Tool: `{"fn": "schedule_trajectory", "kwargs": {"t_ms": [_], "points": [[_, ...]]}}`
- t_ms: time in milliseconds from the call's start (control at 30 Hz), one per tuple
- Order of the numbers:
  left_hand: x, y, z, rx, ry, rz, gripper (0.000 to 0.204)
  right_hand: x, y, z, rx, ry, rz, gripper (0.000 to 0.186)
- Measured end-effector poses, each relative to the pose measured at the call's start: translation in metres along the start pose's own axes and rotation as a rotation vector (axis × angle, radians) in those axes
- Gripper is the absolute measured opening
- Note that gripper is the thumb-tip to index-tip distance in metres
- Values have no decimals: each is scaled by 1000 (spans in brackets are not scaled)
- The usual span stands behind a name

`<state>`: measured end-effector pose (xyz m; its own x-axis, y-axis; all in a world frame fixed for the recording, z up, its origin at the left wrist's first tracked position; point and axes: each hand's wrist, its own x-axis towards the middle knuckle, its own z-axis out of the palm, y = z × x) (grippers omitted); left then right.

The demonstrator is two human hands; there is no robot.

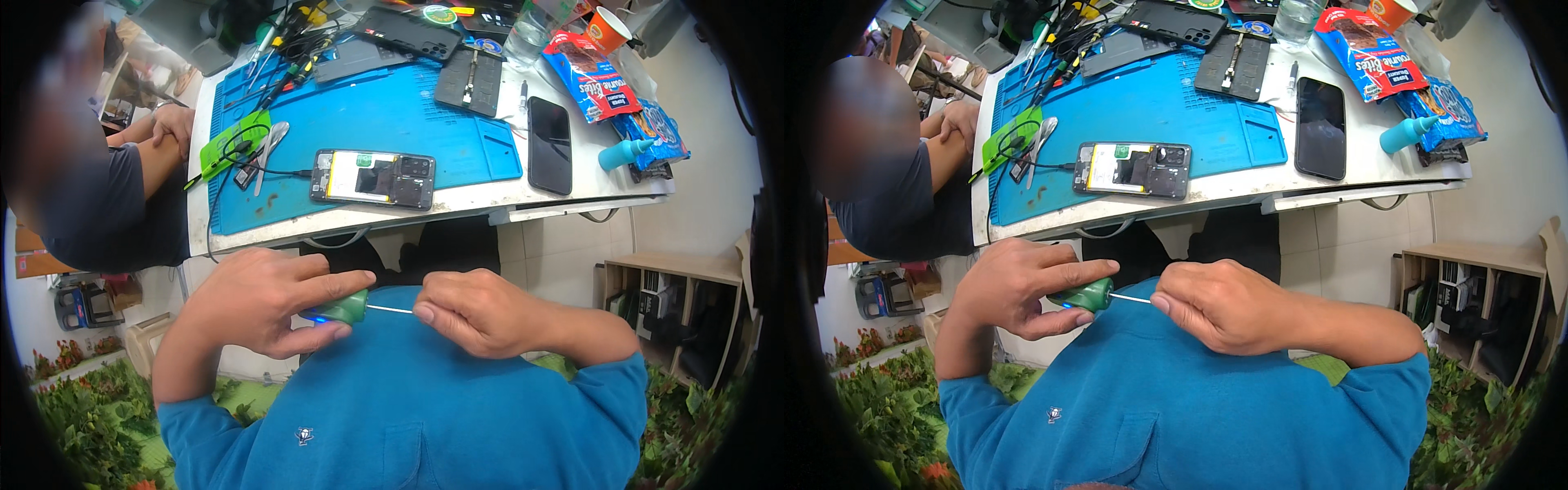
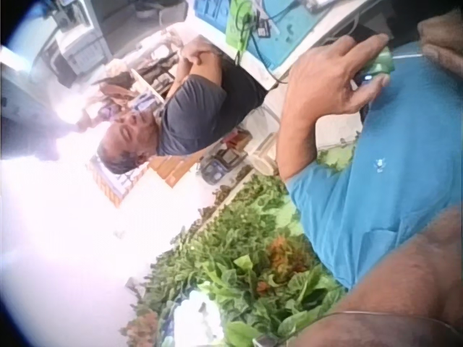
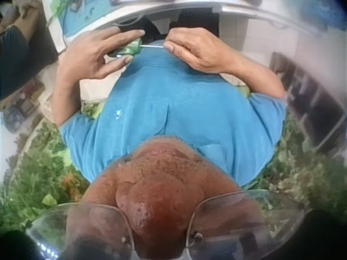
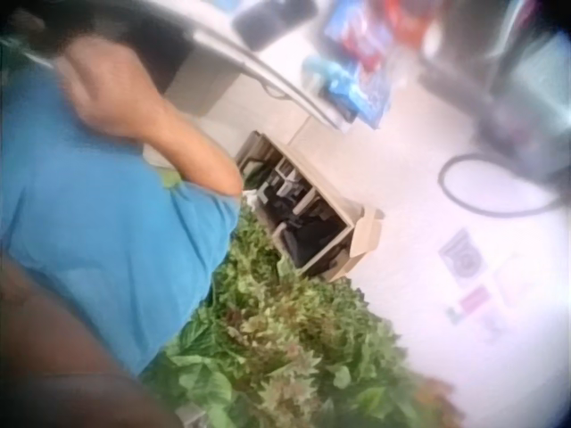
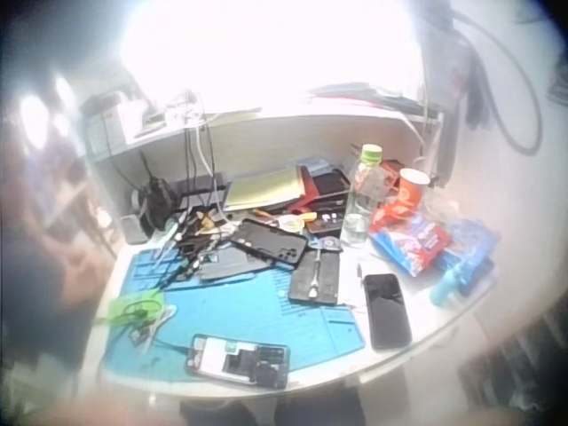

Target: The person uses a green electric screwdriver to remove screws from a disassembled smartphone and a separate phone case on a blue work mat. The person handles the phone components and the case, manipulating them with both hands while the other person sits nearby.

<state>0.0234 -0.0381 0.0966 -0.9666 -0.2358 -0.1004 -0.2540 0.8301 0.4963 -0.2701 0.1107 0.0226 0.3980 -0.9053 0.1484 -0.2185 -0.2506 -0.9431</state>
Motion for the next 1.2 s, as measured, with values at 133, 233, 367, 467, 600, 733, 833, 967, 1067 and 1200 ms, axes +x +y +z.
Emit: {"fn": "schedule_trajectory", "kwargs": {"t_ms": [133, 233, 367, 467, 600, 733, 833, 967, 1067, 1200], "points": [[-11, -9, -3, -131, -62, 19, 65, -13, -5, -6, -4, -125, -86, 9], [-16, -10, -4, -157, -200, -2, 59, -19, -5, 8, 156, -202, -42, 16], [-15, -15, 5, -108, -79, -22, 65, -10, -5, 17, 162, -103, 82, 22], [-11, -16, 1, -156, -86, 5, 66, -7, -4, 18, 116, -82, 27, 22], [-18, -15, 5, -262, -138, 1, 66, -19, -8, 15, 135, -114, 41, 22], [-23, -18, 12, -296, -182, -28, 66, -24, -3, 20, 133, -118, 3, 15], [-19, -17, 6, -218, -191, -105, 65, -17, 4, 22, 64, 7, 51, 7], [-1, -6, 9, -190, -109, -231, 63, -2, 12, 13, -121, 144, 29, 5], [4, 7, 6, -221, -124, -330, 63, -3, 13, 10, -222, 201, 3, 5], [12, 7, 13, -577, -218, -448, 59, -6, 16, -3, -497, 303, -180, 17]]}}
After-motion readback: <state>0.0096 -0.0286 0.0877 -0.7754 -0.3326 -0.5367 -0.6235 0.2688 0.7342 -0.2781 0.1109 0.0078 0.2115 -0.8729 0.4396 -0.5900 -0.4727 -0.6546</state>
